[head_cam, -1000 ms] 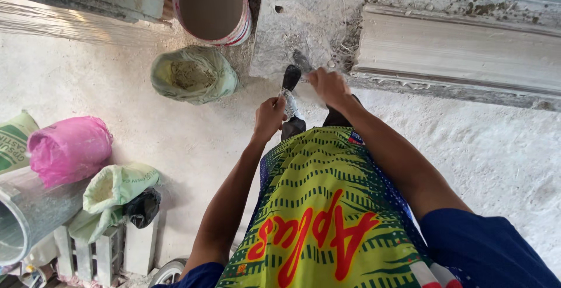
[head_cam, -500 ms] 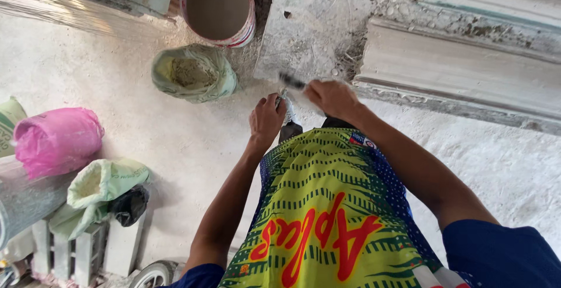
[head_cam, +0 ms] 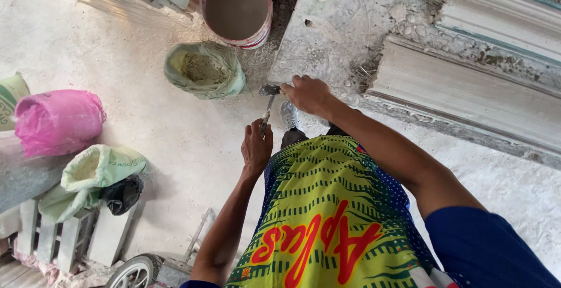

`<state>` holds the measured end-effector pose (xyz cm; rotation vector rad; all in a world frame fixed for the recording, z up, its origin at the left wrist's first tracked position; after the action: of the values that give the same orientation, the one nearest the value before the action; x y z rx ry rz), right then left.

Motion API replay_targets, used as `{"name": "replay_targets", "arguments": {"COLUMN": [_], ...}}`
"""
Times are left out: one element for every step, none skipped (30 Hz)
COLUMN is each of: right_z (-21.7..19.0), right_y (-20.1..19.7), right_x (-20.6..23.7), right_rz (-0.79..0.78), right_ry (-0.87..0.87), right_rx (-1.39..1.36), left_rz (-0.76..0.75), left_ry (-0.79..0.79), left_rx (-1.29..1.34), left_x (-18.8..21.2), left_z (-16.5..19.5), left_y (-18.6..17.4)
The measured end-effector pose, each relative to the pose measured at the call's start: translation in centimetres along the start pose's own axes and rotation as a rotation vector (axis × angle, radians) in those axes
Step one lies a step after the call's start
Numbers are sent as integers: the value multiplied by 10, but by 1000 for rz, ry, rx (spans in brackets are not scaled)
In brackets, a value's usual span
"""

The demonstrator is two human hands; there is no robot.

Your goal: The person presses white plaster into the grooves of decorative molding strips laid on a workbench, working the compound along the profiles by hand. They then wash the plaster off their hands in a bucket of water, dry their arms on their shirt, and use a small scraper to clean excess plaster from the molding edges.

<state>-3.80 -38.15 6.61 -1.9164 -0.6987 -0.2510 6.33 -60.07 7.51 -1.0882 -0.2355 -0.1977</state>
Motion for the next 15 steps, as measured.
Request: {"name": "replay_targets", "arguments": {"right_z": [-1,2,8,14,18,16,13,10,6,3,2,7,15,26,41], "right_y": [-4,-15,-27,-44,-59,-69,-77,-81,-79,-75,-72,-73,-77,-82,-89], "right_x": [-15,-32,-50,-65,-77,-88,-95,-100,-104,-105,-106,-108,-108,-108,-105], "right_rz": [-139,-214,-289,-198,-103,-29,43,110,37,-31,-99,-57,-7,37,111], "right_ry": [31,87,144,204,261,215,168,124,89,54,16,64,114,164,233], "right_rx": [-69,-71,-73,24,119,96,77,51,83,122,155,187,219,248,242], "left_rz": [6,16,41,63,87,116,146,168,184,205,228,225,225,220,237], "left_ry": [-15,-31,-41,-53,-64,-76,-88,-102,-100,-96,-92,-100,-101,-105,-98], "left_rx": [8,16,28,44,58,68,83,95,101,111,115,128,142,154,159], "left_x": [1,1,0,0,-1,-1,-1,-1,-1,-1,-2,-2,-3,-4,-6], "left_z": [-4,-7,-10,-13,-17,-20,-23,-25,-27,-27,-27,-27,-26,-25,-23], "left_y": [-2,-4,-8,-11,-15,-19,-22,-25,-27,-29,-30,-30,-30,-29,-29]}}
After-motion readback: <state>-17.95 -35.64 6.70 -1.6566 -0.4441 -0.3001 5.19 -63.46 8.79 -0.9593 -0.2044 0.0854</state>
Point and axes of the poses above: each hand's wrist, its own x-axis away from the middle knuckle, its own y-axis out of the palm, z = x × y, the point moved 4 cm from there along -x, towards the middle knuckle, and after that the axes turned 11 degrees about -x, right-handed, at the moved point
